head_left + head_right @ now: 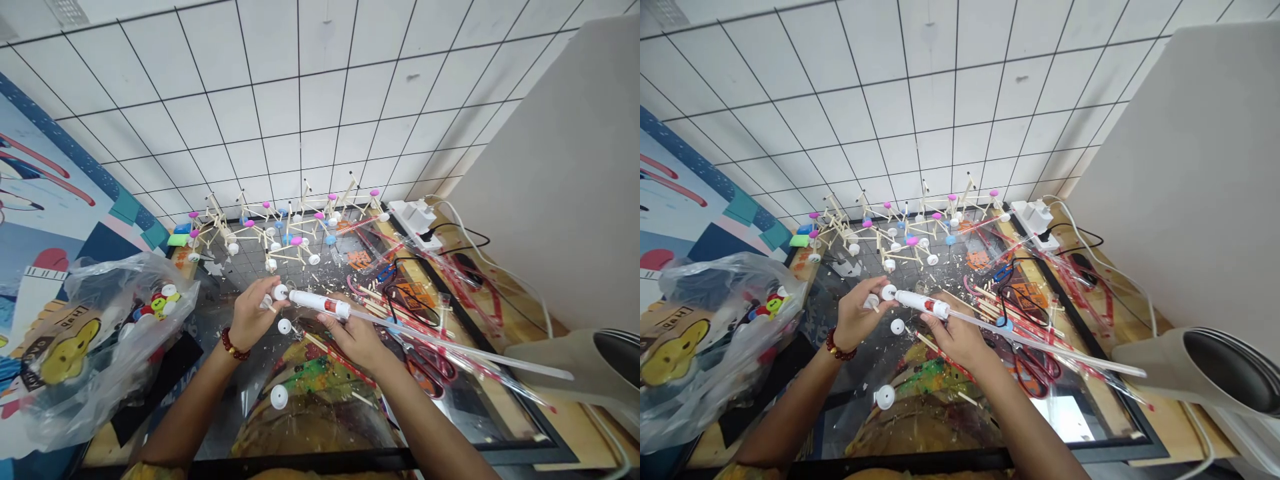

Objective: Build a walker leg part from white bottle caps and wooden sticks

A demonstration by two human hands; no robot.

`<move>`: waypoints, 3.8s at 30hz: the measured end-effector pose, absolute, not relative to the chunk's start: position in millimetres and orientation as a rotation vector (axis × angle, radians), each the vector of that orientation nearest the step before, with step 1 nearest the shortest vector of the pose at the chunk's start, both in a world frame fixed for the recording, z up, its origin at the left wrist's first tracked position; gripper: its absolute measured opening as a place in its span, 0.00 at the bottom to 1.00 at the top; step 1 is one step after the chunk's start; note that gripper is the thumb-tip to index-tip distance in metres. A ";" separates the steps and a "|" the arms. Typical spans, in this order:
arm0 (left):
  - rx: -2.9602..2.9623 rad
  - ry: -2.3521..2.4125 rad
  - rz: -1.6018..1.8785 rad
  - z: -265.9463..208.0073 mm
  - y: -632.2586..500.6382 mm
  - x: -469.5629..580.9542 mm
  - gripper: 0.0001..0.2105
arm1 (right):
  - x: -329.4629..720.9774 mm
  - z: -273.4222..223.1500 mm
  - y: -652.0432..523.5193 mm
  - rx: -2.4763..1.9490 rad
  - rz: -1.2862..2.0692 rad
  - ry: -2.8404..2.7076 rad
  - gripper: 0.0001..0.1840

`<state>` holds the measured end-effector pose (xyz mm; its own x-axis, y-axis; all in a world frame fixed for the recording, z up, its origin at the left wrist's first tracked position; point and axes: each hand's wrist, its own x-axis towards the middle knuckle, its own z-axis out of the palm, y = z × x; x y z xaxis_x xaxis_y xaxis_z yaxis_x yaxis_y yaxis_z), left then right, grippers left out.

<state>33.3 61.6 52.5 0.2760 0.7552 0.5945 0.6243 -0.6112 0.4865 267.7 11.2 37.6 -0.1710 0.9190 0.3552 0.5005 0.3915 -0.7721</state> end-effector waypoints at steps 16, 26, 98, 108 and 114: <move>2.559 1.322 1.298 58.1 57.6 30.8 0.18 | 269.4 49.1 8.0 -1.172 0.681 -1.807 0.11; 2.560 1.324 1.237 58.2 52.9 31.7 0.19 | 269.2 47.8 6.1 -1.176 0.750 -1.799 0.11; 1.384 0.867 1.383 68.2 62.6 35.4 0.27 | 280.3 39.8 60.3 -1.641 0.646 -2.045 0.17; 1.623 1.000 1.176 78.4 46.3 47.5 0.29 | 236.3 66.8 9.3 -0.967 1.129 -1.632 0.29; 2.140 1.083 1.117 73.6 40.2 48.7 0.27 | 230.1 61.8 6.6 -0.960 1.230 -1.491 0.27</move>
<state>48.7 40.2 73.6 0.3498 0.8232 0.4472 0.4211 -0.5646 0.7099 230.1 6.6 61.8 -0.2466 0.9520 0.1814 0.0028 0.1879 -0.9822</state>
